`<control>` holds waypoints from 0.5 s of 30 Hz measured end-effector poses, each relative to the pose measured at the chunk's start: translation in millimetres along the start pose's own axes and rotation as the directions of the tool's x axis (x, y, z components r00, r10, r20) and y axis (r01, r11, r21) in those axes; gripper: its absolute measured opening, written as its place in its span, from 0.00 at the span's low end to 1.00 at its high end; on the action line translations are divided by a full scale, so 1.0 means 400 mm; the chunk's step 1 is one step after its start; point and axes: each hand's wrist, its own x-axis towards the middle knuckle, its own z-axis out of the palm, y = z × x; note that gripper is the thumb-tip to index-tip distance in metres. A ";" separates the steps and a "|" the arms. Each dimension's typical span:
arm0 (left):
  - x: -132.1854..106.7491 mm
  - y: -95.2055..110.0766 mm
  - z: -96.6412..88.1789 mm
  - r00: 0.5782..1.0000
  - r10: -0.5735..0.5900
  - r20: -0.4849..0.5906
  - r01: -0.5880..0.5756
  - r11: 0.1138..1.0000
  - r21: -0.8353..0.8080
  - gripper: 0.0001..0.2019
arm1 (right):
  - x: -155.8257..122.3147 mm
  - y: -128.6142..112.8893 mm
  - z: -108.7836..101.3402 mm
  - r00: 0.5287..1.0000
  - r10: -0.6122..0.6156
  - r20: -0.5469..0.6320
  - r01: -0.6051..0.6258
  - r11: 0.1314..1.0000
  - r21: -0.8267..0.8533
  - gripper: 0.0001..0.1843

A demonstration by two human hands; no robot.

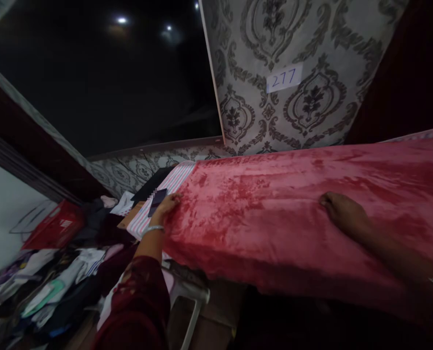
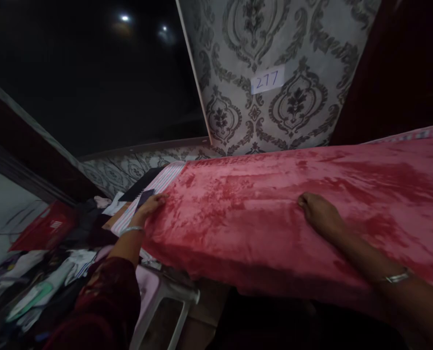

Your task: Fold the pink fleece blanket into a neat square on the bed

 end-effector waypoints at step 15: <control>-0.039 0.034 -0.047 0.992 0.062 0.110 -0.081 0.982 0.173 0.17 | 0.053 0.066 -0.031 0.964 -0.240 0.117 0.250 0.965 -0.078 0.16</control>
